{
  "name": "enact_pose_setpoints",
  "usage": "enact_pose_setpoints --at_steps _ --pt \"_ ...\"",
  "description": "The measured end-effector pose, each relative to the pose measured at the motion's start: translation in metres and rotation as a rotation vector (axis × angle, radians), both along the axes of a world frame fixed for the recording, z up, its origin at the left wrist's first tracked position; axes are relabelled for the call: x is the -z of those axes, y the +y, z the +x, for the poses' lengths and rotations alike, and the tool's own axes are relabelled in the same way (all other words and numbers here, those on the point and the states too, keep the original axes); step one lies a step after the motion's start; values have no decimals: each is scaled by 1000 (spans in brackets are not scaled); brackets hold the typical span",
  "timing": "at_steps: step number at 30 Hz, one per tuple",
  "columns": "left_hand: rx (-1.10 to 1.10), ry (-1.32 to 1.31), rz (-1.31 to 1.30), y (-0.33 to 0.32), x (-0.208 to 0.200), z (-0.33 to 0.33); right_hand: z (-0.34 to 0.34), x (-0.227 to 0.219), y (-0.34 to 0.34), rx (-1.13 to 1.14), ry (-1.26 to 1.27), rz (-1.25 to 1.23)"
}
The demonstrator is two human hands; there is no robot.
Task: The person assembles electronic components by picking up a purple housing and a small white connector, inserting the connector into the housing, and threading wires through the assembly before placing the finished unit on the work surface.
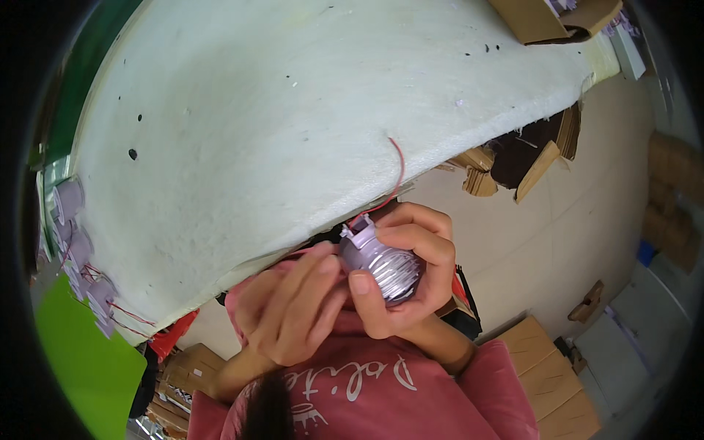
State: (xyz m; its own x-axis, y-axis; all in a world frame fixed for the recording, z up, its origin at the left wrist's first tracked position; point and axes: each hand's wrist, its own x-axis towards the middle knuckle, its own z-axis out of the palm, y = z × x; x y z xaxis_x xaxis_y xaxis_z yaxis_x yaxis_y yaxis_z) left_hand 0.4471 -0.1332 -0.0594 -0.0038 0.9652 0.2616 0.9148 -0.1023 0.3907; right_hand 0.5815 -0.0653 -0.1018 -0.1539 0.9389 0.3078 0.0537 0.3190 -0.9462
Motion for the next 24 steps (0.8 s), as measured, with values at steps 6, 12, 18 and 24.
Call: enact_pose_setpoints --at_steps 6,12,18,24 --pt "-207 46 -47 18 1 -10 -3 -7 -3 91 64 -252" --pt "-196 11 6 23 4 -17 -17 0 -7 167 110 -174" --pt "-187 -17 -29 25 1 -18 -31 1 -14 291 274 -208" --pt "-188 3 -14 28 3 -16 -31 9 -12 286 105 70"
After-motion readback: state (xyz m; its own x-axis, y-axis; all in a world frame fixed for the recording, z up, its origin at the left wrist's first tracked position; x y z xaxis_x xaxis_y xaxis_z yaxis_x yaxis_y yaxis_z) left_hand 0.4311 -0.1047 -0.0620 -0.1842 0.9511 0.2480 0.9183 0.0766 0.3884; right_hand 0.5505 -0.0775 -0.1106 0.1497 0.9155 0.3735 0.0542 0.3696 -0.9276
